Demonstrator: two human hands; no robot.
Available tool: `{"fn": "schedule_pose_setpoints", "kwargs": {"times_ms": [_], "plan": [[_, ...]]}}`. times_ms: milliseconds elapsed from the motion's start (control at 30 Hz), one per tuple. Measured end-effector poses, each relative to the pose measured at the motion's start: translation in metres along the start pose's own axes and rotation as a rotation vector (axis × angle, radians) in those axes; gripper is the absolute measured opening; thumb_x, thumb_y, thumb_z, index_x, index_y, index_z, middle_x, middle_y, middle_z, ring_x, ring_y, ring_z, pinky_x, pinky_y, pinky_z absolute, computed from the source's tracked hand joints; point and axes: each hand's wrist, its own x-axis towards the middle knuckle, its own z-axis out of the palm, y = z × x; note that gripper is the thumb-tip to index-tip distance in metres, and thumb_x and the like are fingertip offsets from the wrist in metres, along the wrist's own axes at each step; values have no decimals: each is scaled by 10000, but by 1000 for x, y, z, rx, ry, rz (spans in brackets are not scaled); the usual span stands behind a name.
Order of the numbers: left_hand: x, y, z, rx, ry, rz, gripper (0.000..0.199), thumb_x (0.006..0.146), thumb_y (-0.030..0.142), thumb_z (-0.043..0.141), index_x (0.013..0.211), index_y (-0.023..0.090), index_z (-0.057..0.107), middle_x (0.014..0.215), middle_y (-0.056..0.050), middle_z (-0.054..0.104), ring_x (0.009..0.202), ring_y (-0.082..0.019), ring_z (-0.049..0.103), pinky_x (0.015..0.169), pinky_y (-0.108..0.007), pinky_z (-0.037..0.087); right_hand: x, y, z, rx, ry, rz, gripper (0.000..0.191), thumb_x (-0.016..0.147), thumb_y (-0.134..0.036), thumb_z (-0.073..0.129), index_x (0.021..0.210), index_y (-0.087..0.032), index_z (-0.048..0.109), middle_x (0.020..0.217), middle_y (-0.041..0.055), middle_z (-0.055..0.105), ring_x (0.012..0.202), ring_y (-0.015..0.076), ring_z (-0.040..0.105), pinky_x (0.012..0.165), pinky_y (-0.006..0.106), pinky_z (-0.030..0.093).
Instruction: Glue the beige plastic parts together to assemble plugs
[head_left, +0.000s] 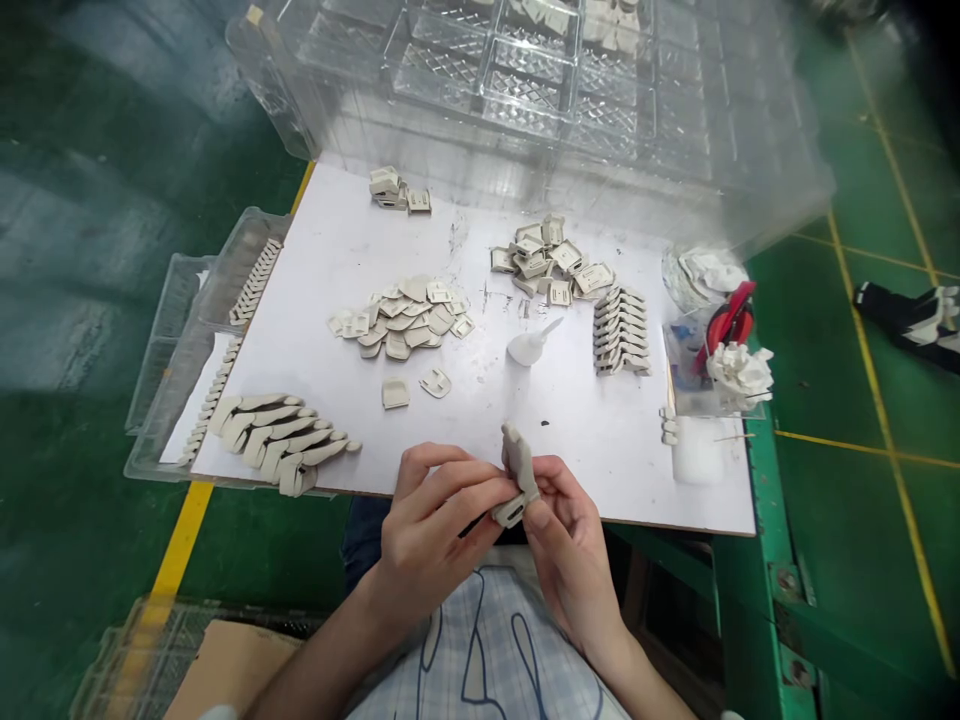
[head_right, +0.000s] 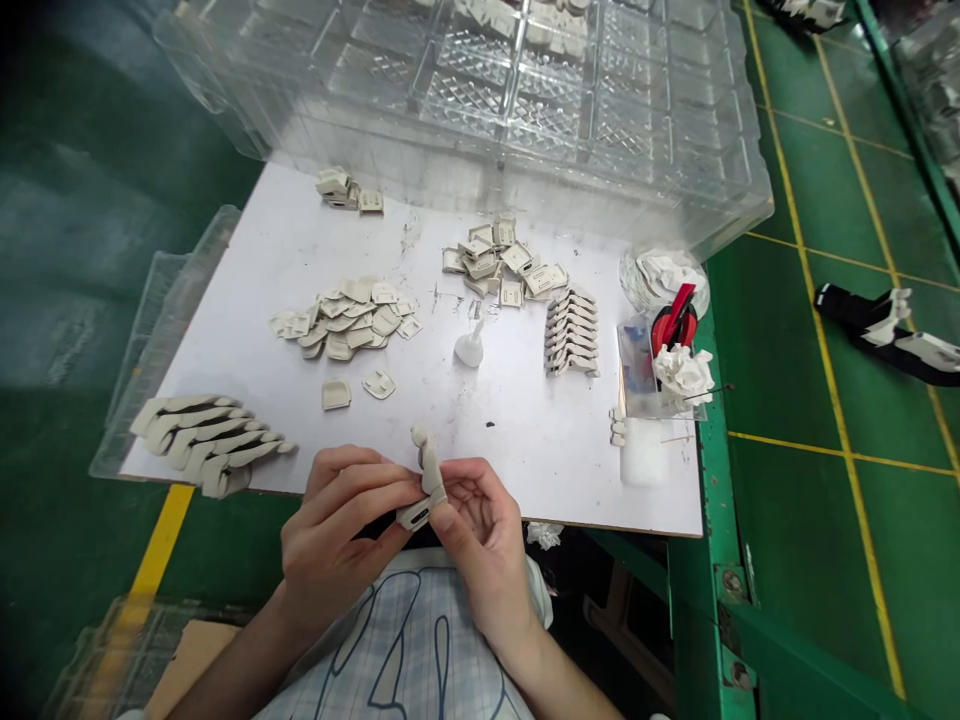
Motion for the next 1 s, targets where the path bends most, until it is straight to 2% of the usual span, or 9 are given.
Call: {"fn": "schedule_pose_setpoints", "kwargs": {"times_ms": [267, 333, 400, 467, 533, 600, 700, 833, 1000], "plan": [[2, -2, -2, -93, 13, 22, 194, 895, 35, 676, 1011, 186, 712, 874, -38, 803, 755, -162, 661, 656, -305, 572, -1, 4, -1, -50, -6, -67, 272, 872, -438, 773, 1076, -275, 697, 920, 27, 739, 832, 170, 709, 809, 280, 567], [4, -6, -6, -52, -50, 66, 201, 897, 60, 691, 1039, 200, 717, 885, -35, 809, 809, -179, 682, 717, -327, 578, 1, 4, -5, -83, -17, -50, 286, 872, -453, 769, 1094, -287, 699, 957, 31, 746, 871, 182, 714, 846, 298, 569], [5, -10, -11, -73, -139, 89, 223, 928, 147, 691, 1137, 218, 713, 1017, -68, 813, 916, -211, 707, 802, -369, 588, 5, 3, -11, -107, -21, -53, 309, 888, -478, 741, 1144, -310, 697, 1022, 36, 742, 935, 203, 711, 893, 339, 569], [3, -12, -14, -195, -176, -19, 335, 976, 339, 648, 1293, 232, 667, 1230, -135, 751, 1012, -243, 709, 852, -401, 607, 8, 2, -15, -134, -54, -98, 326, 928, -497, 683, 1211, -337, 689, 1085, 43, 712, 1008, 217, 690, 926, 370, 564], [-1, -11, -15, -372, -179, -258, 475, 999, 475, 571, 1413, 245, 593, 1270, -162, 704, 1015, -244, 716, 835, -381, 632, 11, 1, -17, -218, -122, -185, 326, 960, -500, 634, 1245, -354, 698, 1120, 50, 654, 1064, 221, 655, 939, 369, 558], [-5, -7, -14, -538, -187, -486, 447, 1013, 450, 552, 1421, 269, 581, 1132, -117, 729, 942, -213, 735, 773, -316, 642, 14, 0, -16, -382, -184, -291, 319, 981, -467, 611, 1271, -377, 707, 1152, 58, 592, 1115, 225, 618, 963, 374, 552], [-11, 0, -15, -639, -157, -633, 278, 1000, 320, 600, 1264, 268, 673, 992, -64, 723, 916, -194, 743, 773, -271, 640, 16, 0, -10, -629, -231, -442, 343, 1005, -345, 587, 1325, -427, 678, 1188, 66, 543, 1151, 230, 589, 981, 396, 552], [-28, 0, -28, -373, 15, -589, 273, 942, 145, 633, 1192, 242, 682, 954, -45, 701, 878, -164, 721, 765, -239, 623, 17, 7, -4, -731, -235, -537, 402, 1000, -244, 574, 1362, -402, 647, 1166, 72, 530, 1090, 219, 593, 903, 380, 570], [-60, -15, -52, 313, 230, -333, 329, 869, 12, 649, 1115, 226, 695, 960, -29, 689, 864, -162, 678, 773, -273, 587, 24, 8, -7, -689, -73, -529, 305, 995, -204, 572, 1242, -330, 699, 1070, 55, 566, 913, 181, 615, 789, 344, 558]]}}
